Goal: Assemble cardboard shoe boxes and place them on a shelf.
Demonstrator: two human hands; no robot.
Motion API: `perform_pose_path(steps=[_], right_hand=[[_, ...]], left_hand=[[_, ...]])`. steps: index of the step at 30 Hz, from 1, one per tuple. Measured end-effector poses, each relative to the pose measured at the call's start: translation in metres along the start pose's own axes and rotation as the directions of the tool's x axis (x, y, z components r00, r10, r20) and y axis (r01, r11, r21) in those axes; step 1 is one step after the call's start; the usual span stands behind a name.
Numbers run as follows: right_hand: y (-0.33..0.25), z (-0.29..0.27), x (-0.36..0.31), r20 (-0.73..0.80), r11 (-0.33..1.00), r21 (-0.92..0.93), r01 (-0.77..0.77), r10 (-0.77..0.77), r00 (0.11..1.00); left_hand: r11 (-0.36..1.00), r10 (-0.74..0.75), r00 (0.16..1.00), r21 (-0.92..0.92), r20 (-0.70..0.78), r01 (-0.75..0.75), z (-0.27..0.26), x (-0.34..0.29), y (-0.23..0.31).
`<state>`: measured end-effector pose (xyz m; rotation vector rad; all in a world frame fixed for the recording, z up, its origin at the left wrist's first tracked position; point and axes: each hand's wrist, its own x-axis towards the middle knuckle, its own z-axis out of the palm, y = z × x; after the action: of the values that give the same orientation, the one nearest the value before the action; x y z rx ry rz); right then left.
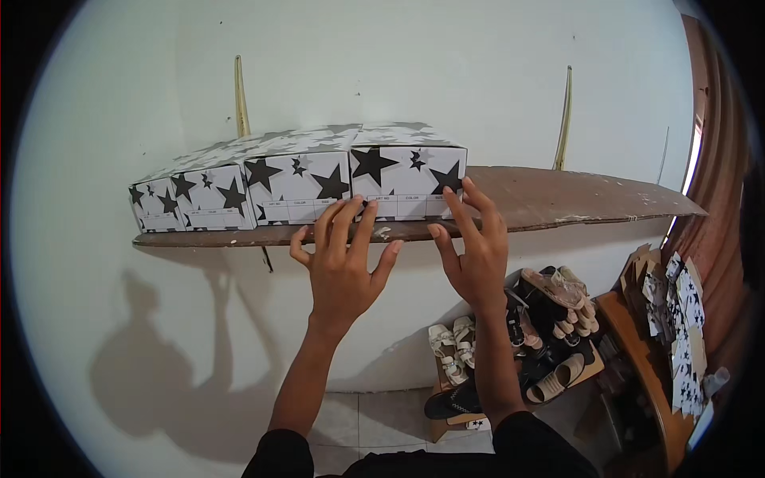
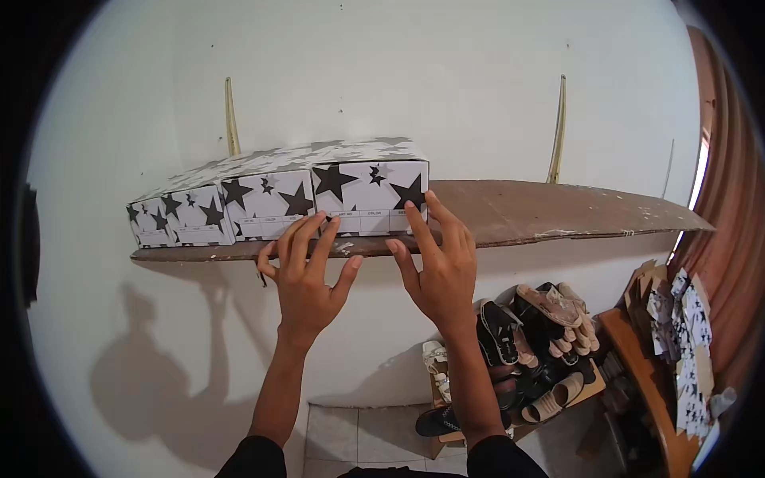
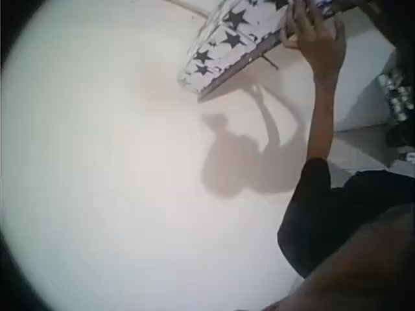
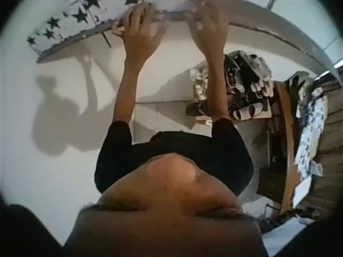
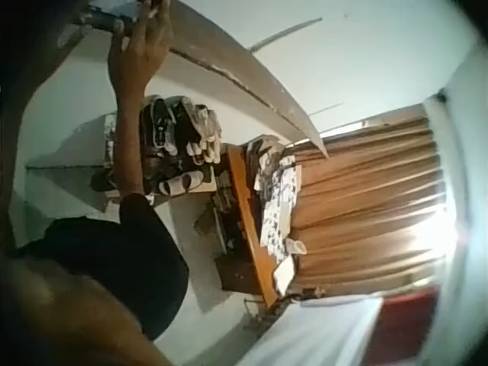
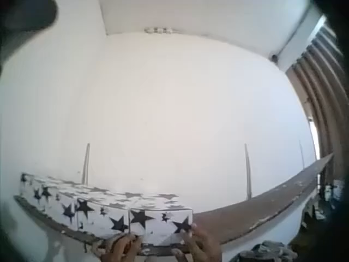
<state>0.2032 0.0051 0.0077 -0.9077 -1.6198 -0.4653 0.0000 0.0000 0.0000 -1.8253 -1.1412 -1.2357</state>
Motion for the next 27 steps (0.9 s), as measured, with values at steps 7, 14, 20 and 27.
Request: perform_pose_path(steps=[7,14,20,27], right_hand=[[-0.008,0.0,0.0,0.028,0.951,-0.276,0.139,-0.137,0.99],[-0.025,-0.038,-0.07,0.04,0.997,-0.012,0.077,-0.076,0.996],[-0.012,-0.065,-0.174,0.225,0.847,0.246,-0.472,0.424,0.877],[0.007,-0.151,-0.296,0.102,0.54,0.113,-0.834,0.829,0.55]], left_hand=[[0.999,0.02,1.0,0.035,0.016,-0.021,-0.011,0.0,0.005],[0.752,-0.108,0.994,-0.654,0.004,0.084,-0.028,-0.077,0.002],[0.127,-0.161,0.786,-0.777,0.597,0.616,0.014,-0.167,0.025],[-0.205,0.217,0.44,-0.4,0.872,0.893,0.071,-0.244,0.122]])
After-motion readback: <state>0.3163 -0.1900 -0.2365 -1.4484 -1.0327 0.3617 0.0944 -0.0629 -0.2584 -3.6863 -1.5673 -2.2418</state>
